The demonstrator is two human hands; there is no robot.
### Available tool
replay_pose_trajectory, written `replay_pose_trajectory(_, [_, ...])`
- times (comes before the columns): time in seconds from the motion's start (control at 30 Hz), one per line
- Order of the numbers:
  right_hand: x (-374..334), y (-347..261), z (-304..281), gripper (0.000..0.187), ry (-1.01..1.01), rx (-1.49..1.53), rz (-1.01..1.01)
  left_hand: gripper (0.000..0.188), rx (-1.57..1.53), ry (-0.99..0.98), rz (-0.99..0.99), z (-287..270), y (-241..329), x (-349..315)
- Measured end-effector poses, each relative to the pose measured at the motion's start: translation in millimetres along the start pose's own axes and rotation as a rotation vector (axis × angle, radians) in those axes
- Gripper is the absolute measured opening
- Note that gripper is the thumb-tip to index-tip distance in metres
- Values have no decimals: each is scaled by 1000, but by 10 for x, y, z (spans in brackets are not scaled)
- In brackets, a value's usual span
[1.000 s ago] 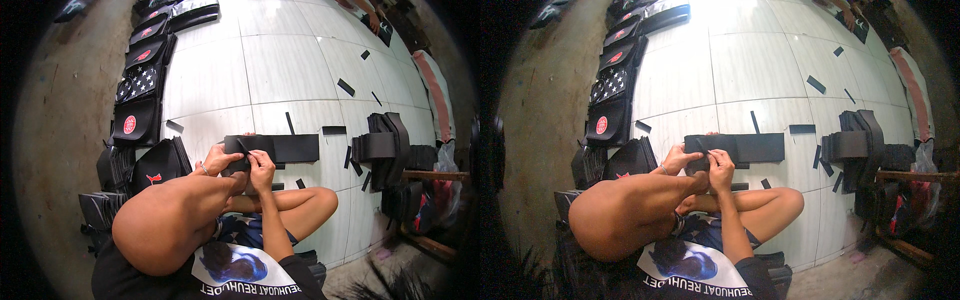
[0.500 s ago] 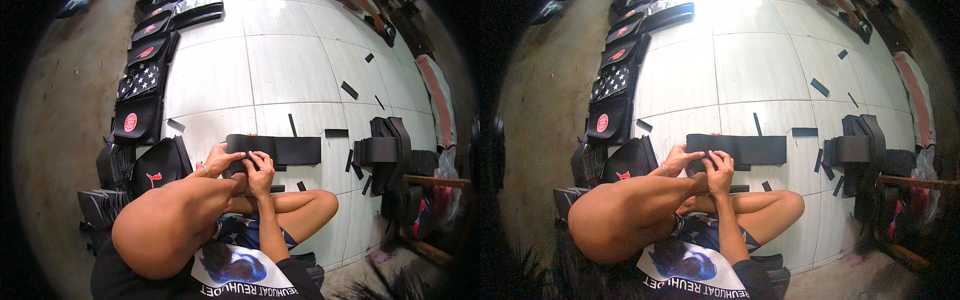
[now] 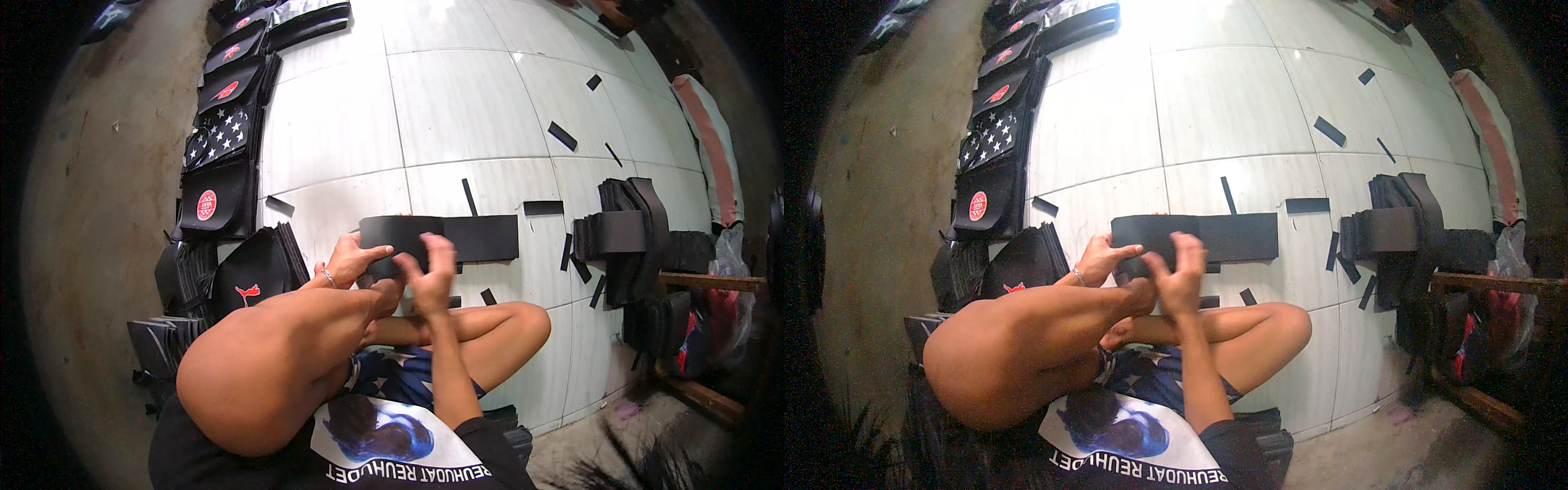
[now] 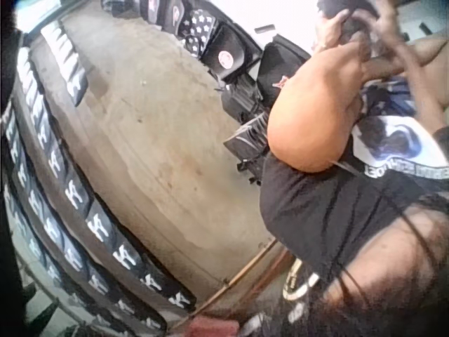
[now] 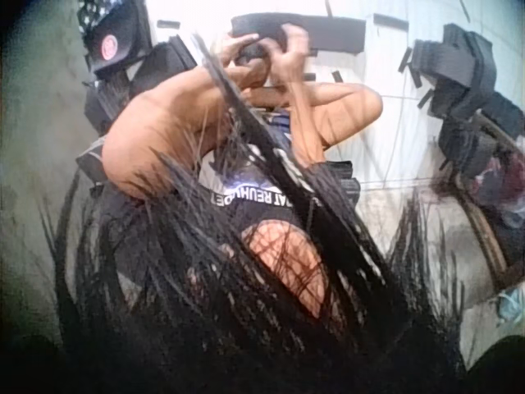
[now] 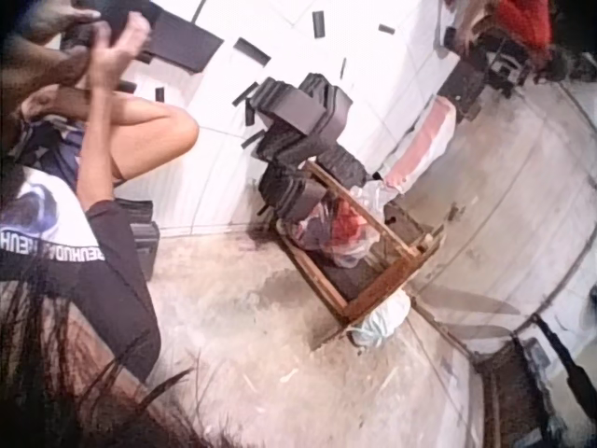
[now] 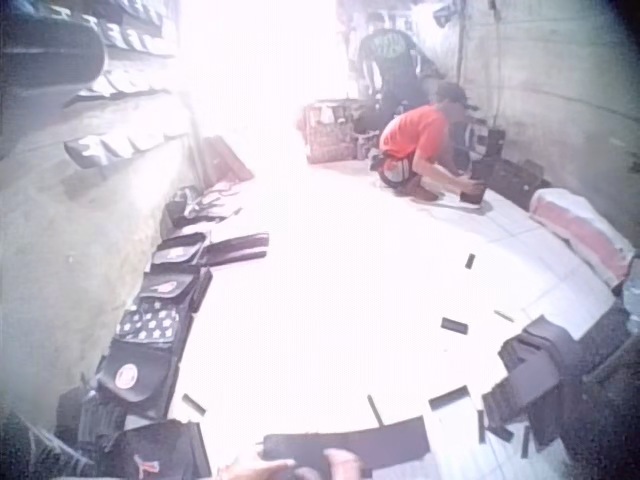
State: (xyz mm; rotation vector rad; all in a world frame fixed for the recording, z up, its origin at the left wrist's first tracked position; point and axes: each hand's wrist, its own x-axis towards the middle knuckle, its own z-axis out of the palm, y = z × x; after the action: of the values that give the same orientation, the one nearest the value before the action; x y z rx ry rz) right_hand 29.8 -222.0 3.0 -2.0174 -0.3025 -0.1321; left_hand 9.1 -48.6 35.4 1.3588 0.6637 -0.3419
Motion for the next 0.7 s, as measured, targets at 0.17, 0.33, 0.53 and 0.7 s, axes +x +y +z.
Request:
replay_pose_trajectory(0.17, [-70, 232, 82, 12, 101, 119, 115, 28, 20, -12, 32, -119, -103, 51])
replay_pose_trajectory(0.33, [216, 456, -563, 23, 792, -250, 414, 26, -71, 2, -55, -220, -75, -11])
replay_pose_trajectory(0.53, [-19, -177, 67, 37, -73, -4, -66, 25, -29, -86, 46, -128, -204, 90])
replay_pose_trajectory(0.7, [-9, -65, 85, 8, 31, 145, 114, 27, -26, -32, 75, -138, -169, 55])
